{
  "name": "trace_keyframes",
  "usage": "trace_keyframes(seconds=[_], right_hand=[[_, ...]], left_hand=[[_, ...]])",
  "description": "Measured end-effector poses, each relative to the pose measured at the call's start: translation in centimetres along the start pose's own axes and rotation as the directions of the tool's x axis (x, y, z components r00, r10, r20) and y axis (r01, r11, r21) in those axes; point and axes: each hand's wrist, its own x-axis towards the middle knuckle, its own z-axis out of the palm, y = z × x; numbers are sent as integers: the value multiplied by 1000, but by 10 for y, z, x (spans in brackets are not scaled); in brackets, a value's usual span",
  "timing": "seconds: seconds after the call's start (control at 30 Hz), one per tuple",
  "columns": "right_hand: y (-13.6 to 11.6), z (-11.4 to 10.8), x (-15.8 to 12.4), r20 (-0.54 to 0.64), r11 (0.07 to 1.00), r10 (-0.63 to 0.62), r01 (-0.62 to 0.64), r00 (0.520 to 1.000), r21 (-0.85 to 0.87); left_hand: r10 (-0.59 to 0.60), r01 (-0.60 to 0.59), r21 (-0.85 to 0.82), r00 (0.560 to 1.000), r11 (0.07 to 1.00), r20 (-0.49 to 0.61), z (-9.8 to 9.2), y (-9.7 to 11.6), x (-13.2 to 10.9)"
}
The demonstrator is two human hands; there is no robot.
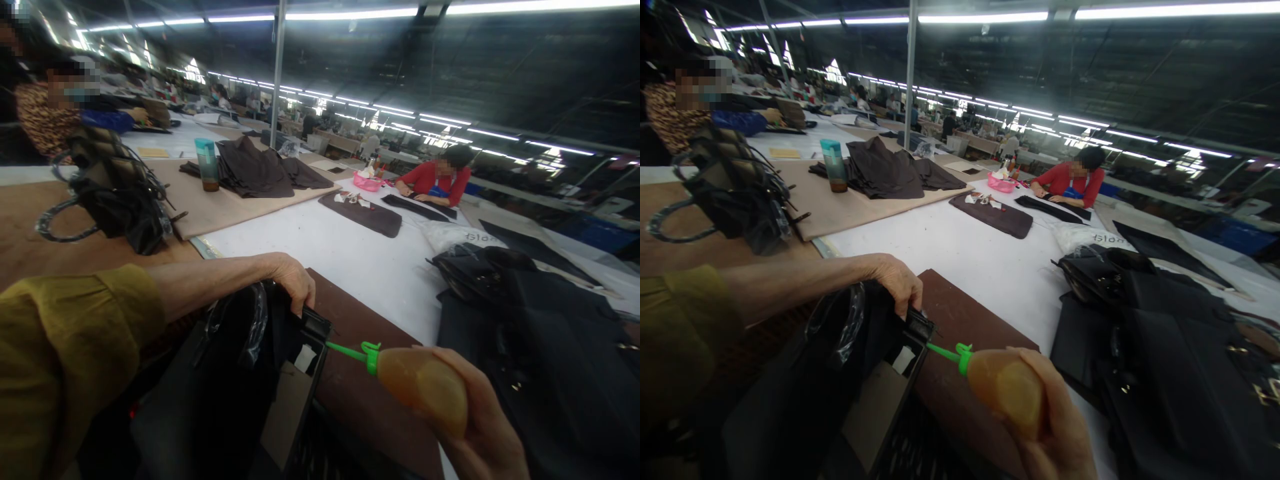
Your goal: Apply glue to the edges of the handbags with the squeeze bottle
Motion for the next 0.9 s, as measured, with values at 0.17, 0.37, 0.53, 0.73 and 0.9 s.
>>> trace_keyframes(seconds=[0.17, 0.37, 0.53, 0.73, 0.9], right_hand=[[0, 3, 8, -62, 1000, 8, -7, 998, 18], [10, 5, 7, -47, 1000, 31, -31, 998, 4], [22, -1, 9, -52, 998, 55, -57, 997, -38], [27, -2, 13, -42, 992, 117, -118, 992, -32], [36, -3, 12, -9, 994, 106, -106, 994, -13]], left_hand=[[5, -4, -37, 1000, 999, 5, 2, 3, -1], [48, -48, -1, 998, 999, -33, -3, 3, -2], [45, -43, 44, 998, 998, -32, -9, 2, -2], [78, -71, 134, 996, 988, -49, -10, 3, -2], [61, -52, 152, 997, 987, -54, -11, 4, -2]])
